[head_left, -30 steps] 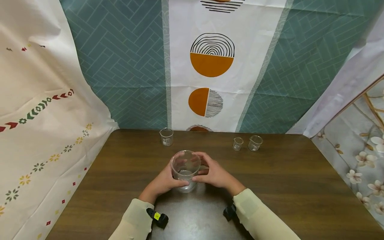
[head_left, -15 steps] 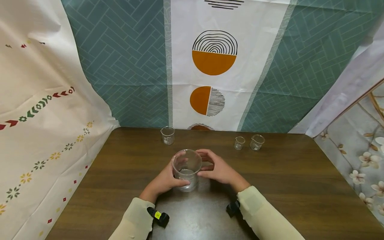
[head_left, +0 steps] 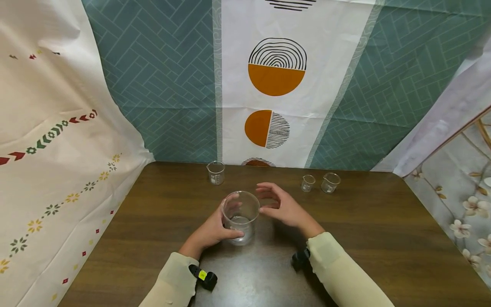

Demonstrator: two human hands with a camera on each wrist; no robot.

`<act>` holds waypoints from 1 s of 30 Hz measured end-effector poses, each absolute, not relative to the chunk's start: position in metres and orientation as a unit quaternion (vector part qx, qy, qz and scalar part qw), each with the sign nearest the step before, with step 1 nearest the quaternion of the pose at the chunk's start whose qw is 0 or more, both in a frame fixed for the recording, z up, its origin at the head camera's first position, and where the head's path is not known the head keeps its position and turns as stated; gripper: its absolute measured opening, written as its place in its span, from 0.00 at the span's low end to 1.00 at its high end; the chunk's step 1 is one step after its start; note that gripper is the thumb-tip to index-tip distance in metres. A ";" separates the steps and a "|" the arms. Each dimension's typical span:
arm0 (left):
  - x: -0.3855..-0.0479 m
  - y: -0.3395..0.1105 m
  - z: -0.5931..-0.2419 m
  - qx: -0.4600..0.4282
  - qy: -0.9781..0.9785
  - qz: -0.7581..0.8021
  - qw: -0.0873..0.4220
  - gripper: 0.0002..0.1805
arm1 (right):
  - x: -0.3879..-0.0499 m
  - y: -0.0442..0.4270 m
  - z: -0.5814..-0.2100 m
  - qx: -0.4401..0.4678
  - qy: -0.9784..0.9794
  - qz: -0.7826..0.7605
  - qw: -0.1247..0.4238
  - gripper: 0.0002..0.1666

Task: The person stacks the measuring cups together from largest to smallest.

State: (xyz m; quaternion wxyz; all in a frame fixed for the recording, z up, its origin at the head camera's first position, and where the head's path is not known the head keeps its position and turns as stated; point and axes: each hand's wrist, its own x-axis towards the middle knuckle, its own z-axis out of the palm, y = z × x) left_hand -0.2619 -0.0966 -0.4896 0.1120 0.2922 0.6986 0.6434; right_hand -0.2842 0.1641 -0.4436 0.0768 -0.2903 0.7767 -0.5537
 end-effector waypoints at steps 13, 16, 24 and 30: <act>-0.262 -0.098 -0.490 0.295 0.699 0.642 0.112 0.55 | -0.306 0.158 -0.435 -0.278 0.795 -0.536 0.057 0.36; -0.262 -0.098 -0.490 0.295 0.699 0.641 0.113 0.55 | -0.309 0.155 -0.434 -0.272 0.804 -0.525 0.059 0.37; -0.262 -0.099 -0.492 0.293 0.703 0.637 0.122 0.55 | -0.316 0.147 -0.428 -0.263 0.823 -0.500 0.059 0.37; -0.263 -0.100 -0.493 0.296 0.701 0.637 0.124 0.56 | -0.324 0.141 -0.426 -0.267 0.829 -0.489 0.042 0.37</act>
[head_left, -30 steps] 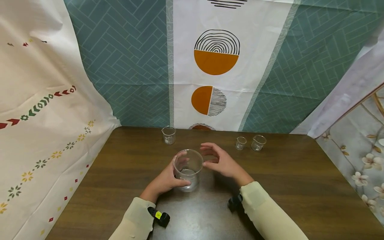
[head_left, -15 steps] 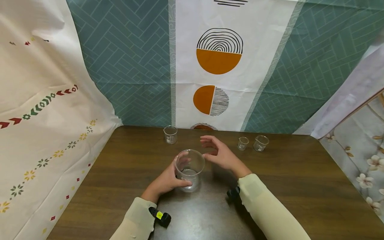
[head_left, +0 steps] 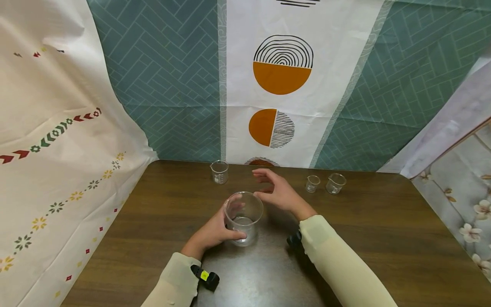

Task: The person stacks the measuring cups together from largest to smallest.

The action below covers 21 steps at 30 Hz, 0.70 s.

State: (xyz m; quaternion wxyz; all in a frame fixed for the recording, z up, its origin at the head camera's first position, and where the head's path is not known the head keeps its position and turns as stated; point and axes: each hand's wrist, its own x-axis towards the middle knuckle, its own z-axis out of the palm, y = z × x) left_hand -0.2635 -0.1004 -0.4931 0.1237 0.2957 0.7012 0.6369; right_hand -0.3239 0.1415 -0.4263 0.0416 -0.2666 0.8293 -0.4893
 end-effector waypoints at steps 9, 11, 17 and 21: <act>-0.262 -0.101 -0.490 0.296 0.696 0.643 0.123 0.56 | -0.333 0.132 -0.427 -0.269 0.850 -0.453 0.018 0.35; -0.262 -0.100 -0.491 0.299 0.693 0.644 0.122 0.56 | -0.334 0.129 -0.427 -0.275 0.852 -0.445 0.013 0.36; -0.263 -0.100 -0.494 0.310 0.687 0.647 0.116 0.56 | -0.336 0.122 -0.428 -0.286 0.856 -0.430 0.008 0.36; -0.262 -0.101 -0.493 0.310 0.689 0.645 0.114 0.55 | -0.339 0.118 -0.425 -0.295 0.860 -0.416 0.000 0.35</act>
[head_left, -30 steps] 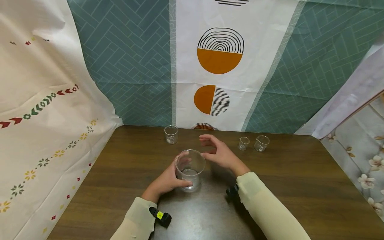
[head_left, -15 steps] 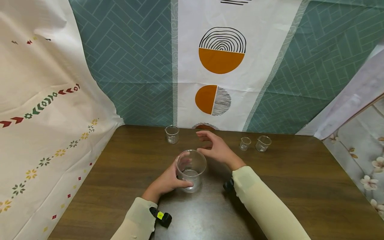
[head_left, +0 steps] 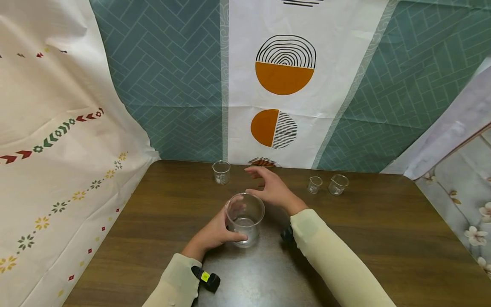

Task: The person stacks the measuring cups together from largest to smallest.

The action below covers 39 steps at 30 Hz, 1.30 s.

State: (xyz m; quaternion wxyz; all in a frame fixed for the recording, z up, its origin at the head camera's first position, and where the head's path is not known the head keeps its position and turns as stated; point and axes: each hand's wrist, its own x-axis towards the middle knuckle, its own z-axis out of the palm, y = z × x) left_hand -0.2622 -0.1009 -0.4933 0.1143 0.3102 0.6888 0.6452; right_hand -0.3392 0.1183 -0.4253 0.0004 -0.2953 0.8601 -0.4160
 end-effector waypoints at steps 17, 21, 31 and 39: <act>-0.259 -0.106 -0.489 0.287 0.700 0.637 0.148 0.56 | -0.353 0.105 -0.419 -0.347 0.869 -0.352 -0.018 0.36; -0.259 -0.107 -0.489 0.290 0.696 0.638 0.152 0.56 | -0.354 0.102 -0.418 -0.357 0.870 -0.338 -0.030 0.36; -0.261 -0.109 -0.490 0.291 0.699 0.636 0.152 0.56 | -0.359 0.094 -0.414 -0.370 0.881 -0.291 -0.052 0.37; -0.261 -0.109 -0.490 0.288 0.700 0.635 0.153 0.55 | -0.365 0.089 -0.410 -0.380 0.880 -0.282 -0.044 0.36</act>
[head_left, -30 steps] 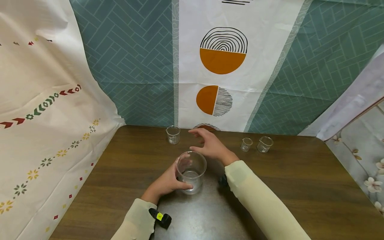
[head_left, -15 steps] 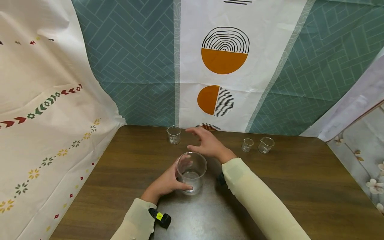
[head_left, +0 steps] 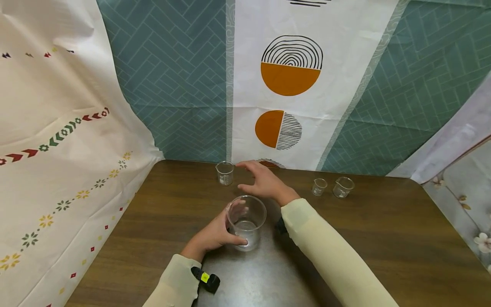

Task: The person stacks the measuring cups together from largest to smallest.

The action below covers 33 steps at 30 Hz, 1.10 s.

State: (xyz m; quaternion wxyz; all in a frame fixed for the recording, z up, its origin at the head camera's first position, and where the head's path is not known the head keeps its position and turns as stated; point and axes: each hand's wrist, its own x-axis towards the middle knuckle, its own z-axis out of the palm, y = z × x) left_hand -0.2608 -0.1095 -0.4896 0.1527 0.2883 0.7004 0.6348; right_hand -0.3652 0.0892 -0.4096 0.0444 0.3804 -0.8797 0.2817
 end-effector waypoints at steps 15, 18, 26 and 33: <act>-0.263 -0.114 -0.490 0.292 0.700 0.636 0.145 0.53 | -0.383 0.079 -0.408 0.371 -0.893 0.256 0.018 0.38; -0.262 -0.117 -0.491 0.296 0.696 0.637 0.147 0.53 | -0.386 0.073 -0.409 0.374 -0.893 0.249 0.017 0.38; -0.263 -0.118 -0.494 0.304 0.681 0.649 0.149 0.53 | -0.392 0.062 -0.411 0.366 -0.900 0.236 0.002 0.39; -0.266 -0.115 -0.495 0.318 0.665 0.661 0.140 0.54 | -0.398 0.055 -0.407 0.350 -0.911 0.217 -0.007 0.38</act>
